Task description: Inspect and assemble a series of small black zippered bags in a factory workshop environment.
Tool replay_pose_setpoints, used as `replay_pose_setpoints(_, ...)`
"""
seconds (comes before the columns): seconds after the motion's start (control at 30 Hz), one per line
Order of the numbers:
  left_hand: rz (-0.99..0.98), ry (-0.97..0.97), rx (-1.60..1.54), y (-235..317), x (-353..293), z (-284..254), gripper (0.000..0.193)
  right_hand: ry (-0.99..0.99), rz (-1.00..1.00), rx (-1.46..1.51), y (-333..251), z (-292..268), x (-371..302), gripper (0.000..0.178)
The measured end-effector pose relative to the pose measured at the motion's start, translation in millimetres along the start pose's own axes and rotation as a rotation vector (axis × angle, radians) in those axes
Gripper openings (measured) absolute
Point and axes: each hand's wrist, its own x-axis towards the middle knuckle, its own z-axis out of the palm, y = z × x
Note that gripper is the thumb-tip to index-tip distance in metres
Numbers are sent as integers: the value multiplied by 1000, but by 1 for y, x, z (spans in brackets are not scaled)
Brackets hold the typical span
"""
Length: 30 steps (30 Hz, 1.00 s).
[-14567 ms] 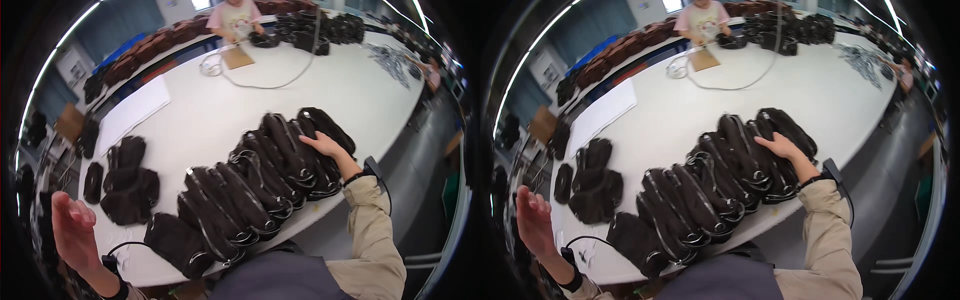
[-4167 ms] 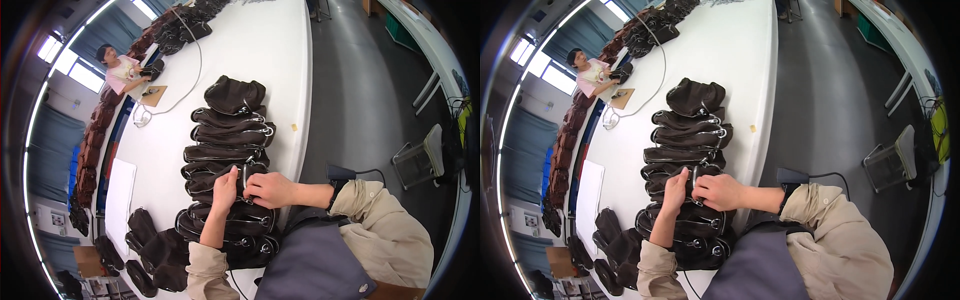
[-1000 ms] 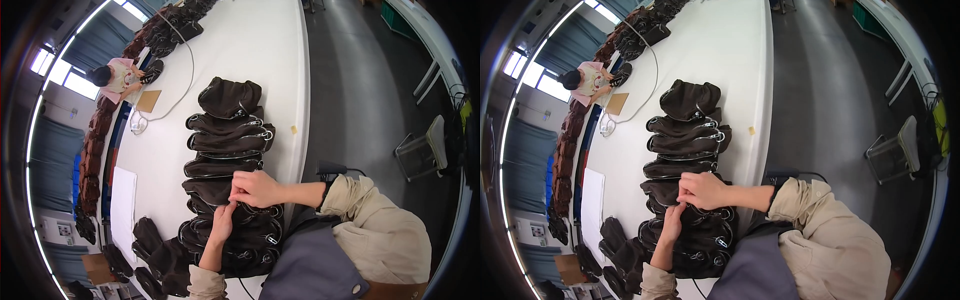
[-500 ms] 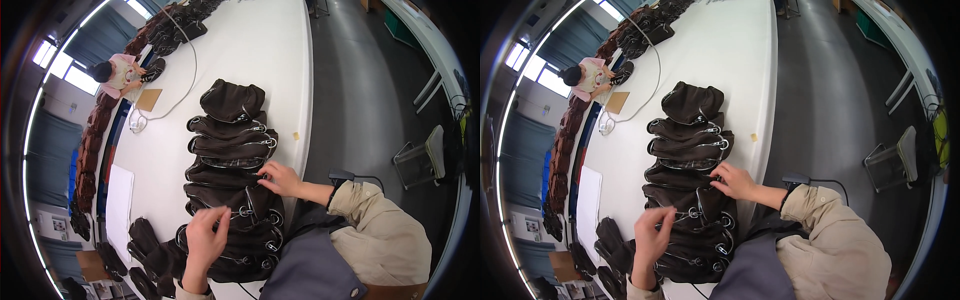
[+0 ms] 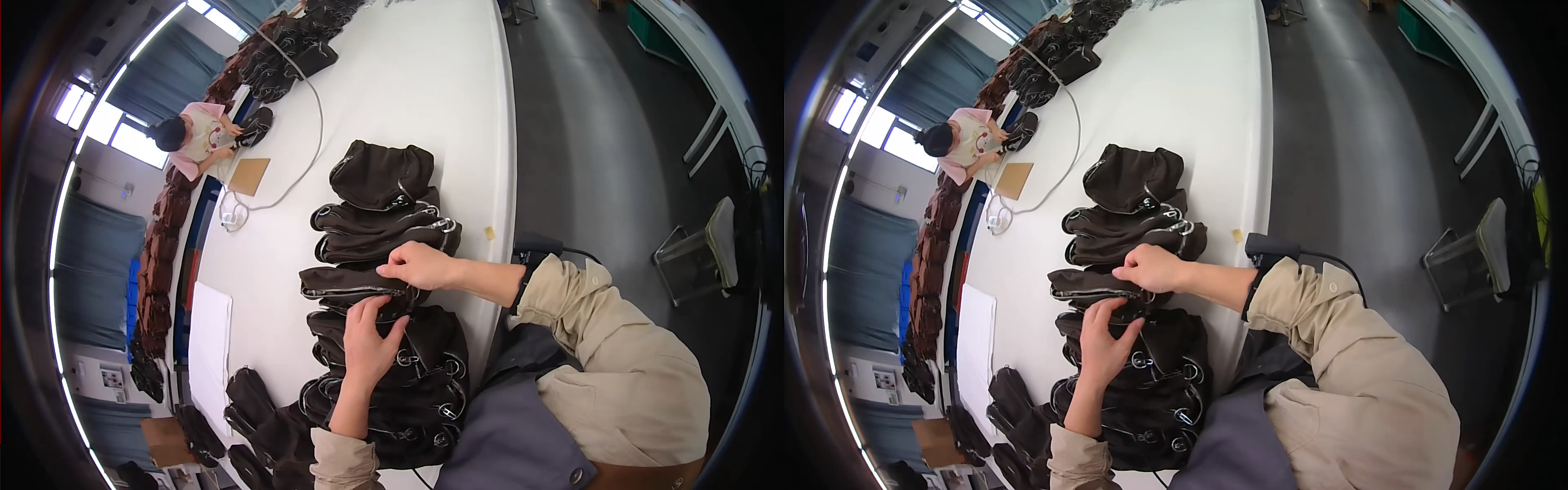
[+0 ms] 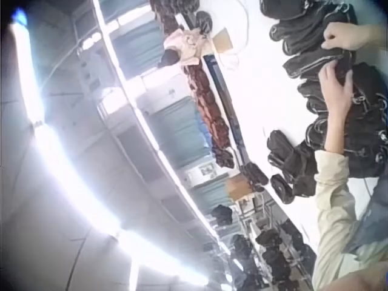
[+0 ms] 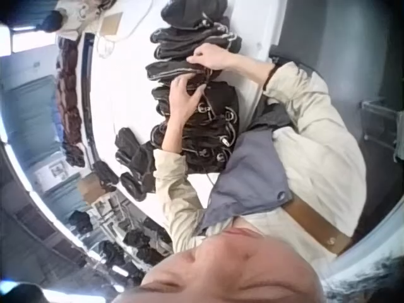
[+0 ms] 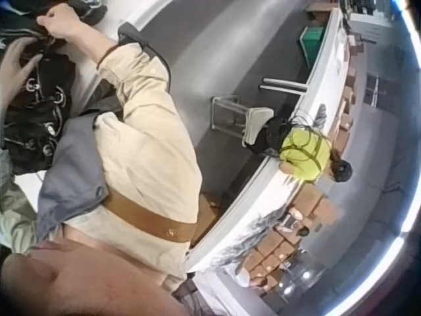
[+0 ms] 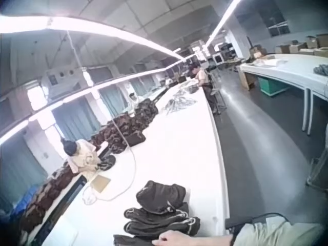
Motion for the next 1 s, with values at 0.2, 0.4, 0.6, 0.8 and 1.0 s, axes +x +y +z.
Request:
replay_pose_setpoints(0.2, -224, -59, 204, 6, 21, 10, 49, -55, 151, 395, 0, 17, 5, 33)
replay_pose_setpoints(0.4, 6, 139, 88, -16, 14, 6, 33, -64, -31, 351, -21, 3, -15, 27)
replay_pose_setpoints(0.6, -392, -25, -364, -34, 34, 11, 31, -62, -272, -170, 27, -8, -58, 21)
replay_pose_setpoints(0.8, -479, -49, -754, -38, 37, 11, 28, 324, -685, -544, 64, -10, -18, 27)
replay_pose_setpoints(1.0, -565, 27, -686, -47, 39, 11, 32, 165, -925, -425, 40, 6, -33, 27)
